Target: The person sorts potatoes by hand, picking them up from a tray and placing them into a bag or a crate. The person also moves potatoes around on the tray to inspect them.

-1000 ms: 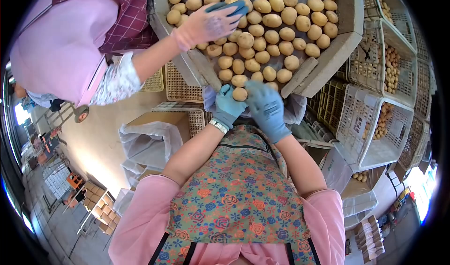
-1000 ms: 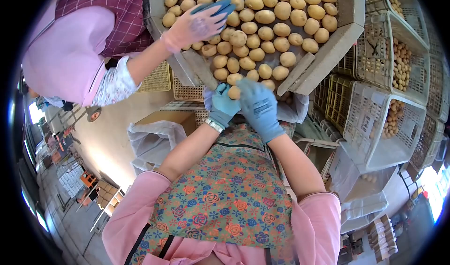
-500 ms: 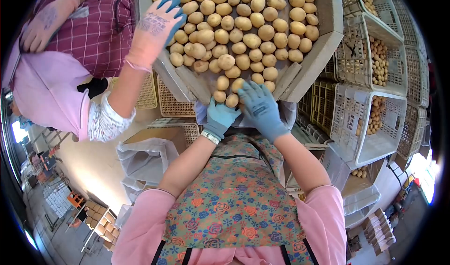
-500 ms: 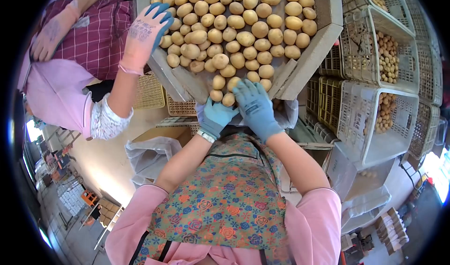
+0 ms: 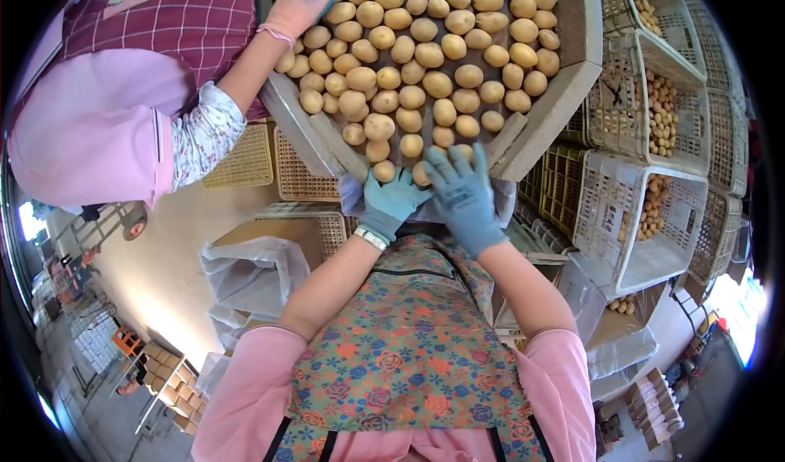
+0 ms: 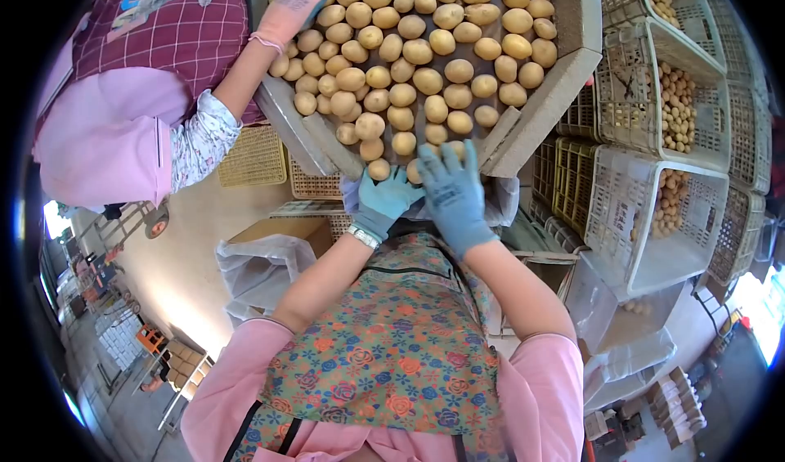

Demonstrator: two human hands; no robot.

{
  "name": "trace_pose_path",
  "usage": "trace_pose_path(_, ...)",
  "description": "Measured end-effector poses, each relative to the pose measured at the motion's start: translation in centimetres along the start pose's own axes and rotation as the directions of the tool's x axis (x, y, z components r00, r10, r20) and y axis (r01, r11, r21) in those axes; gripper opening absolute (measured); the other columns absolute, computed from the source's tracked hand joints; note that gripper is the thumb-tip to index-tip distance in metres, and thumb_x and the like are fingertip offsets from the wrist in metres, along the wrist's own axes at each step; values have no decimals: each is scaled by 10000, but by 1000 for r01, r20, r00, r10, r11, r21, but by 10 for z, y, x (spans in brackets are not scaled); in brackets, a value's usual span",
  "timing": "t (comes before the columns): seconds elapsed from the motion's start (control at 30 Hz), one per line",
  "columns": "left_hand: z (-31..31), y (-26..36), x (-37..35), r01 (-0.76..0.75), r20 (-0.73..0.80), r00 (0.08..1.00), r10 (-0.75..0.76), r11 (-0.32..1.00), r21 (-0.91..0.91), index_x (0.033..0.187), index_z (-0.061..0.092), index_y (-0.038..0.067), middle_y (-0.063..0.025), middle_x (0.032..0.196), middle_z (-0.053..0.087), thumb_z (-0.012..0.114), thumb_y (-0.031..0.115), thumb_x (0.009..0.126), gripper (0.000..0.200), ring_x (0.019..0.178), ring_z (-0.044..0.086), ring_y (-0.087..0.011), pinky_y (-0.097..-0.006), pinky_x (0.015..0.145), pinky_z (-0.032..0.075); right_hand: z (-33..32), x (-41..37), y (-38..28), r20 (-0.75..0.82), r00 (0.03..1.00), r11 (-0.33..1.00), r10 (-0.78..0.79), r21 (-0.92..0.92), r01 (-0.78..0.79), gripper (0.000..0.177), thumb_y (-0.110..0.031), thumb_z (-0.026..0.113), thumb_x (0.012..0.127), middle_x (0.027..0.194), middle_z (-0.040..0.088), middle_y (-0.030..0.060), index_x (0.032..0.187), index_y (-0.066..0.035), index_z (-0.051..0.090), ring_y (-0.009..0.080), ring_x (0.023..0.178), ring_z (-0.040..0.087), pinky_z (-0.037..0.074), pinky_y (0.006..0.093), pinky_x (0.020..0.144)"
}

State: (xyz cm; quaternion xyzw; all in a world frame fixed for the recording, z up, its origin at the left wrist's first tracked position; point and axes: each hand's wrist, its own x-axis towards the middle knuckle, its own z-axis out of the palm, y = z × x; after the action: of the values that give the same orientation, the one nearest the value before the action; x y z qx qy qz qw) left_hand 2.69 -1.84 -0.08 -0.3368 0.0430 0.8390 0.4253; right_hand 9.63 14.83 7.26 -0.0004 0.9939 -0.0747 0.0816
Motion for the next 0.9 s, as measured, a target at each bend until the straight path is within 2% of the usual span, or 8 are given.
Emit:
trace_pose_path(0.13,22,-9,-5,0,-72,997,3,999,41,1574,325,127,-128,1616,358,412,643,1016,765,1496,335,-334,-626,1222,277,-21,-15,28,87,996,996,-34,-74,40,445,-251,614,933,1406,586,112,1356,-111,608,289,1364,500,253,490,1254)
trace_pose_path(0.37,17,-8,2,-146,178,979,98,949,279,1560,334,92,-124,1603,369,539,512,1021,713,1473,374,-363,-615,1197,343,-29,51,28,-299,945,977,130,201,-71,414,-237,674,935,1232,660,99,1327,-119,610,277,1040,660,531,405,889)
trace_pose_path(0.47,25,-10,-1,-78,12,997,77,978,194,1564,362,129,-95,1607,404,508,618,995,765,1489,365,-286,-521,1234,312,-20,85,8,-59,965,964,255,88,-249,378,-223,658,945,1102,644,107,1311,-137,613,286,950,667,551,398,803)
trace_pose_path(0.53,22,-7,-2,-23,-24,999,22,999,-47,1549,368,109,-134,1597,370,503,543,1021,697,1486,345,-388,-702,1175,307,-13,100,3,52,930,930,363,-81,-358,403,-231,687,921,1057,639,112,1313,-163,619,257,915,678,562,402,693)
trace_pose_path(0.63,18,-7,-1,-11,-52,999,8,999,-46,1550,371,115,-140,1594,369,478,558,1021,698,1493,332,-399,-737,1163,288,-6,112,6,151,928,937,341,-131,-323,346,-242,700,913,1039,646,122,1239,-152,626,264,923,677,561,406,725)
trace_pose_path(0.77,11,-3,6,-39,34,999,40,999,-16,1550,372,114,-139,1589,373,477,555,1022,697,1493,332,-405,-734,1162,293,-18,77,44,-145,965,912,220,382,-151,358,-271,714,913,1051,659,160,1234,-142,621,296,944,673,559,393,790)
trace_pose_path(0.87,8,-1,3,70,97,994,-58,990,-120,1553,369,110,-138,1596,369,479,563,1018,710,1493,336,-397,-735,1156,302,-43,35,33,-245,883,678,401,727,-106,385,-279,682,977,1098,671,129,1325,-137,596,260,899,678,559,378,762)
trace_pose_path(0.9,8,0,4,84,141,988,-63,986,-146,1558,360,110,-139,1604,361,480,577,1013,727,1497,331,-390,-737,1157,300,-47,19,27,65,867,50,494,993,-102,364,-297,659,1008,1116,682,110,1317,-109,610,209,882,677,562,326,751)
